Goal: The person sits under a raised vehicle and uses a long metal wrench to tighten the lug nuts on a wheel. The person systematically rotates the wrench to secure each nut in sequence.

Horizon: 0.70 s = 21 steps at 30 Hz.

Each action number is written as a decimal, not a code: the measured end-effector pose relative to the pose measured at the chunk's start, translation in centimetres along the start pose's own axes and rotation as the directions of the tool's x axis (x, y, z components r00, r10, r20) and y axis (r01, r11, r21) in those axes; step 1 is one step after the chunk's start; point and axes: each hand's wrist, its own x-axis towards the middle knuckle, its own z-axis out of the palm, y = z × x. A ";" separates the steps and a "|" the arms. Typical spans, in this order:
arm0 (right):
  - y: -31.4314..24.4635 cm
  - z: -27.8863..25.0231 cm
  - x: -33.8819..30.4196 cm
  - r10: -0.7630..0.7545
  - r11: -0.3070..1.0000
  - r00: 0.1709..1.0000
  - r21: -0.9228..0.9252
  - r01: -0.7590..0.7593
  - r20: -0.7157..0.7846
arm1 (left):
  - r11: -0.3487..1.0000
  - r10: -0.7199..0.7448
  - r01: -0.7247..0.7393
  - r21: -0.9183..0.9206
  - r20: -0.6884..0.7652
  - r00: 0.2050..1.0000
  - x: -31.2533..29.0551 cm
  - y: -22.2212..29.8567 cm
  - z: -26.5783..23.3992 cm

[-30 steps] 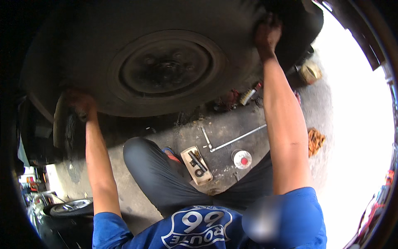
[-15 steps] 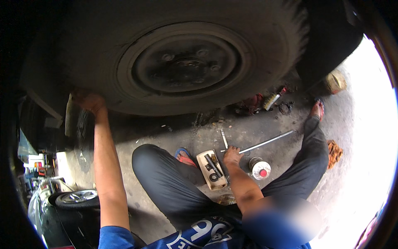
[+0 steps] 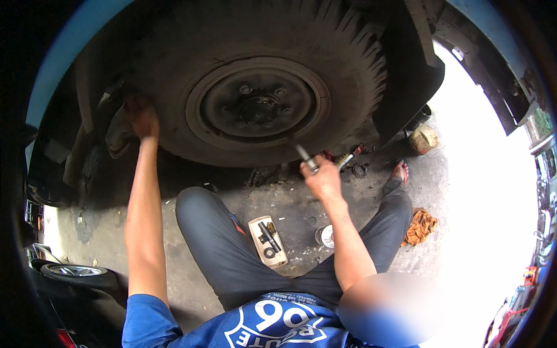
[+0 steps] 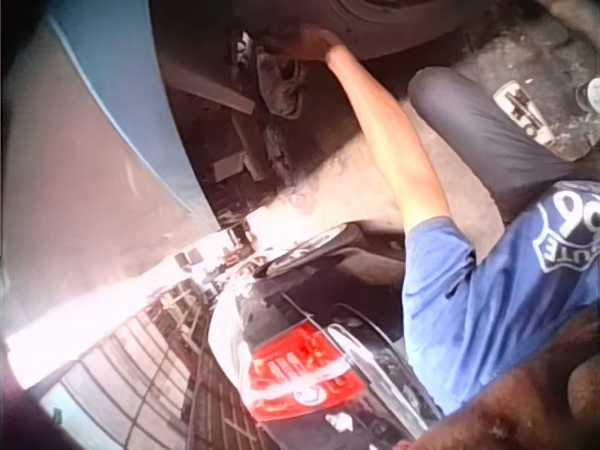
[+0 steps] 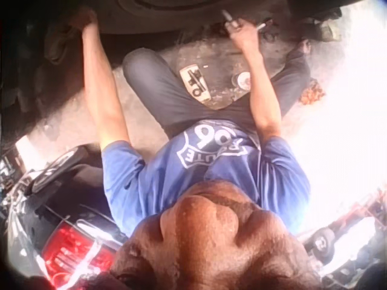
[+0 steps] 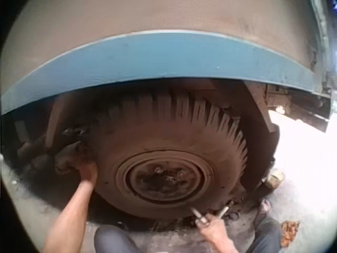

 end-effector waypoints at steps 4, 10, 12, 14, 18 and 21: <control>-4.5 -8.0 -2.7 0.073 0.793 0.993 0.609 -0.001 -0.095 | 0.821 -0.271 0.442 -0.360 0.435 0.859 -8.0 9.1 -5.0; -10.7 -14.1 -5.3 -0.053 0.158 0.951 0.938 0.308 -0.303 | 0.710 0.699 -0.123 -0.694 0.672 0.246 -19.8 19.3 -7.4; -10.8 -15.5 -5.2 0.013 0.121 0.934 0.928 0.352 -0.357 | 0.677 0.637 0.253 -0.691 0.723 0.268 -19.7 19.8 -7.2; -9.3 -15.9 -4.0 0.034 0.189 0.886 0.873 0.449 -0.463 | 0.770 0.562 0.070 -0.634 0.726 0.396 -18.7 19.5 -7.7; -3.0 -14.6 1.6 0.208 0.457 0.834 0.805 0.378 -0.510 | 0.890 0.399 -0.090 -0.447 0.668 0.628 -15.1 17.9 -10.6; 0.6 -9.3 4.3 0.293 0.370 0.954 0.927 -0.056 -0.059 | 0.899 0.434 -0.347 -0.266 0.446 0.783 -10.8 16.1 -13.3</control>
